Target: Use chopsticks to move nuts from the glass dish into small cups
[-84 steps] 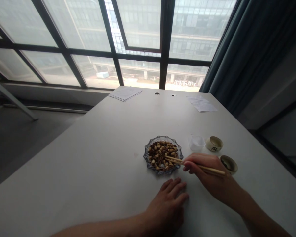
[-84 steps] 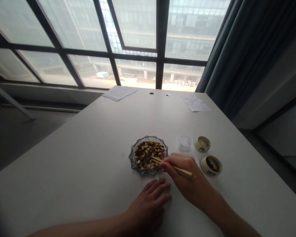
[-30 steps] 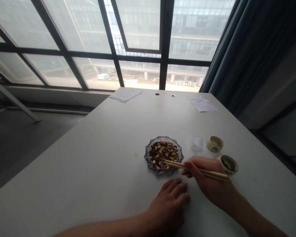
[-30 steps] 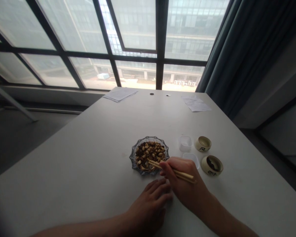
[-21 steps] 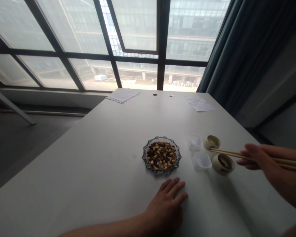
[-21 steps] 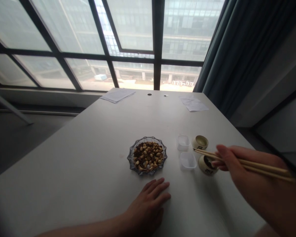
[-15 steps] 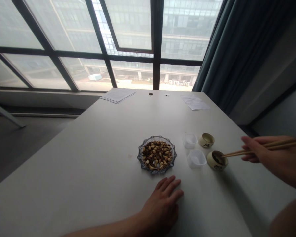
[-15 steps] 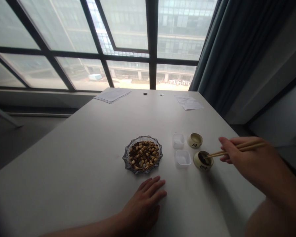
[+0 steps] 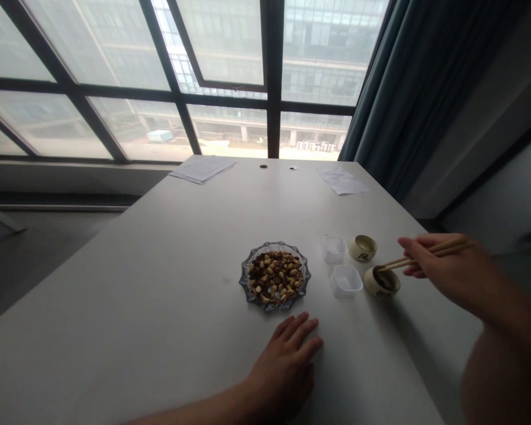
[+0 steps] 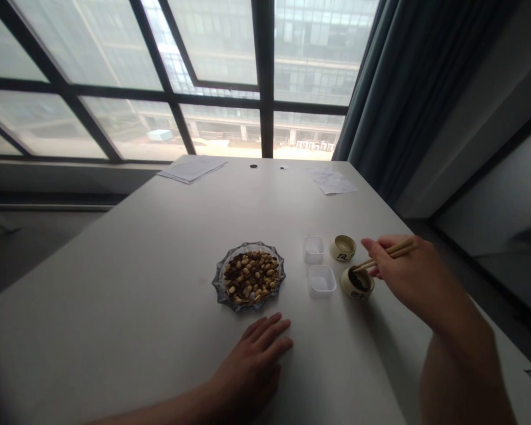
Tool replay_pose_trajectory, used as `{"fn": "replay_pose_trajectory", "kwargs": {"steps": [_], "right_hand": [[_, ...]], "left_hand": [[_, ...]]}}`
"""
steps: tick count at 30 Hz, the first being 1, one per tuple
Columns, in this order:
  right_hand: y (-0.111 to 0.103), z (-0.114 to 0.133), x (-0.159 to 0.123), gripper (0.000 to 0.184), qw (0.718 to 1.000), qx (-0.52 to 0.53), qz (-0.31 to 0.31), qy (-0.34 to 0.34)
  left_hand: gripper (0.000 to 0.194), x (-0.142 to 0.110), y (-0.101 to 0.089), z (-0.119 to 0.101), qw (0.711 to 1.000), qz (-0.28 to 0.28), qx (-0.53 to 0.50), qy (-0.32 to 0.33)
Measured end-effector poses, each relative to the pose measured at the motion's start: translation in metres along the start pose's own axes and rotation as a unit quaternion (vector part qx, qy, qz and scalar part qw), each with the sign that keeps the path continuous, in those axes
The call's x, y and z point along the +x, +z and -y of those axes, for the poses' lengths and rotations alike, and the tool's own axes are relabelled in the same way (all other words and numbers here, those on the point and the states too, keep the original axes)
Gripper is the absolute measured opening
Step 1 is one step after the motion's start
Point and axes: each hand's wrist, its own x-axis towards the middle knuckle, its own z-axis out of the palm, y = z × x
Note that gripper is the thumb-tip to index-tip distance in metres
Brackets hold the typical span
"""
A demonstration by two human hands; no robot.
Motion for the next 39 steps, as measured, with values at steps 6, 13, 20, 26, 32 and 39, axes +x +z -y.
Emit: {"fn": "replay_pose_trajectory", "kwargs": {"steps": [6,13,20,26,32,39], "right_hand": [[-0.001,0.026,-0.019,0.039,0.998,0.013,-0.060,0.006],[0.051,0.060,-0.022,0.045,0.966,0.103,0.213,-0.101],[0.110,0.059,-0.018,0.047,0.930,0.163,0.318,-0.084],[0.114,0.051,-0.012,0.044,0.941,0.215,0.254,-0.055],[0.105,0.058,-0.015,0.042,0.940,0.190,0.270,-0.087],[0.101,0.063,-0.021,0.042,0.952,0.136,0.245,-0.124]], "left_hand": [[0.058,0.000,0.002,0.002,1.000,-0.012,-0.014,0.001],[0.050,-0.003,0.002,0.002,1.000,-0.022,-0.019,0.005],[0.048,-0.005,0.007,0.004,0.999,-0.031,-0.011,0.007],[0.047,-0.005,0.006,0.004,1.000,-0.026,-0.007,0.007],[0.047,-0.005,0.006,0.003,1.000,-0.028,-0.009,0.006],[0.046,-0.004,0.003,0.002,1.000,-0.028,-0.009,0.007]]}}
